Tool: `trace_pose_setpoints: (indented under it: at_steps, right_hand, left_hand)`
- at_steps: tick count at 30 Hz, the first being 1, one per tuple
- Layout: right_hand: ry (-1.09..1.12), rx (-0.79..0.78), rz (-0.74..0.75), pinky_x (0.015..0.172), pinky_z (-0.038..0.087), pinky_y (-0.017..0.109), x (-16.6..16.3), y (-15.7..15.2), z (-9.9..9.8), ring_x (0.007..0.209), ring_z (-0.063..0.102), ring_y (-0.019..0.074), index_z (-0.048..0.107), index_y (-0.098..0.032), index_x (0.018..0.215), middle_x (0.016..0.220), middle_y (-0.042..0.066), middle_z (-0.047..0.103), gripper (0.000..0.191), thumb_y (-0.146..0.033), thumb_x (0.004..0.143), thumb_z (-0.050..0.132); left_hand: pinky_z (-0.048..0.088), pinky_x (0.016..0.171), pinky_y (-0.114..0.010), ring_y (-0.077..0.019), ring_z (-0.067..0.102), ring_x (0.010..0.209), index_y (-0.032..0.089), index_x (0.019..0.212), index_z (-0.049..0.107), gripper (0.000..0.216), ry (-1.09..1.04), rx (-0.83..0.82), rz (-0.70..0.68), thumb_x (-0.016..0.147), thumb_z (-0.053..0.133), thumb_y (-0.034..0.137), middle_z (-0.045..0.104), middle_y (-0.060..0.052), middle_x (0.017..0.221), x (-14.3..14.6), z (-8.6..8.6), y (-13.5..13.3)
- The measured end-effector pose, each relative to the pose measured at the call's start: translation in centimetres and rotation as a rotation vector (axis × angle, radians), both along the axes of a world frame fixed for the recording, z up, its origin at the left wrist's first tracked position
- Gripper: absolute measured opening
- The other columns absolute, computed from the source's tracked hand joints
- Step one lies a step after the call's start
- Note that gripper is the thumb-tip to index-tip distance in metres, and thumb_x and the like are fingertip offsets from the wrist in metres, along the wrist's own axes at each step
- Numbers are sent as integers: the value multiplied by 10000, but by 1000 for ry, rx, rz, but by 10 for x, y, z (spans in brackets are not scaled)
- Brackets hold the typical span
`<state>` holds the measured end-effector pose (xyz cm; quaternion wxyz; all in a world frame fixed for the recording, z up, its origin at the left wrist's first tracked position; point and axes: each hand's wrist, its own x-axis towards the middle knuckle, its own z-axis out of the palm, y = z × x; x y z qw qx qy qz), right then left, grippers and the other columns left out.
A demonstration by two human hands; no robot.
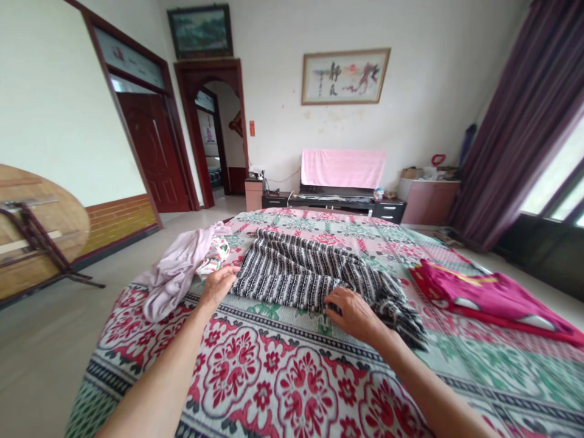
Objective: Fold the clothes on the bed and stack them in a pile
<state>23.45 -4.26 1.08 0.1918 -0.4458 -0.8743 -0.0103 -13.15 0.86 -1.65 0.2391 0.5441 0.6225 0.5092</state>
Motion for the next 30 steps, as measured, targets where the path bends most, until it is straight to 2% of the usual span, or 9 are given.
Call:
trace_pose_setpoints:
  at_steps: [3, 8, 14, 18, 22, 26, 28, 30]
  right_hand:
    - [-25, 20, 10, 759, 406, 261, 3, 2, -7, 808, 550, 154, 657, -190, 833, 843, 57, 597, 198, -224, 848, 463]
    - [-9, 35, 17, 668, 374, 236, 3, 1, -4, 702, 517, 127, 598, -181, 708, 735, 32, 554, 240, -169, 852, 407]
    - [79, 31, 50, 607, 345, 221, 4, -4, -3, 626, 477, 108, 538, -176, 646, 671, 11, 521, 172, -108, 767, 436]
    - [78, -2, 62, 625, 365, 228, 4, -8, -3, 643, 493, 118, 552, -179, 678, 689, 15, 533, 155, -178, 796, 453]
    - [67, -38, 68, 668, 398, 247, 4, -12, 1, 719, 530, 143, 586, -194, 817, 796, 27, 566, 141, -321, 798, 526]
    - [31, -65, 83, 701, 412, 250, 4, -10, 0, 767, 543, 150, 596, -209, 862, 850, 33, 574, 116, -253, 786, 519]
    - [31, -57, 86, 692, 413, 245, 5, -7, -3, 749, 542, 144, 586, -204, 824, 822, 34, 569, 144, -212, 825, 443]
    - [82, -24, 71, 706, 417, 253, 6, -3, -7, 758, 547, 149, 565, -195, 833, 816, 42, 571, 190, -201, 862, 377]
  left_hand:
    - [334, 495, -221, -113, 462, 487, 192, 907, 707, 344, 34, -23, -7, 644, 508, 291, 578, 53, 535, -4, 0, -1]
    - [300, 479, -219, -110, 401, 460, 198, 866, 707, 329, 94, -28, -31, 643, 483, 290, 508, 64, 475, -7, 4, -4]
    - [360, 554, -221, -134, 504, 585, 202, 789, 718, 267, 168, -108, -177, 655, 514, 310, 601, 32, 588, -12, 8, -7]
    - [401, 624, -234, -166, 563, 702, 195, 802, 721, 288, 178, -141, -261, 661, 575, 399, 659, 5, 710, -11, 15, -12]
    - [402, 612, -243, -169, 558, 673, 201, 900, 715, 360, 154, -209, -331, 638, 615, 427, 651, 3, 696, -11, 29, -23]
    - [430, 672, -247, -176, 583, 751, 204, 1020, 685, 467, 80, -282, -457, 578, 660, 353, 658, -5, 758, -14, 40, -32]
    - [428, 668, -237, -172, 583, 760, 199, 996, 691, 469, 97, -309, -447, 536, 663, 284, 652, -2, 755, -14, 40, -31]
    - [405, 615, -223, -148, 559, 676, 191, 992, 689, 452, 127, -298, -406, 551, 633, 270, 619, 18, 677, -12, 36, -27]
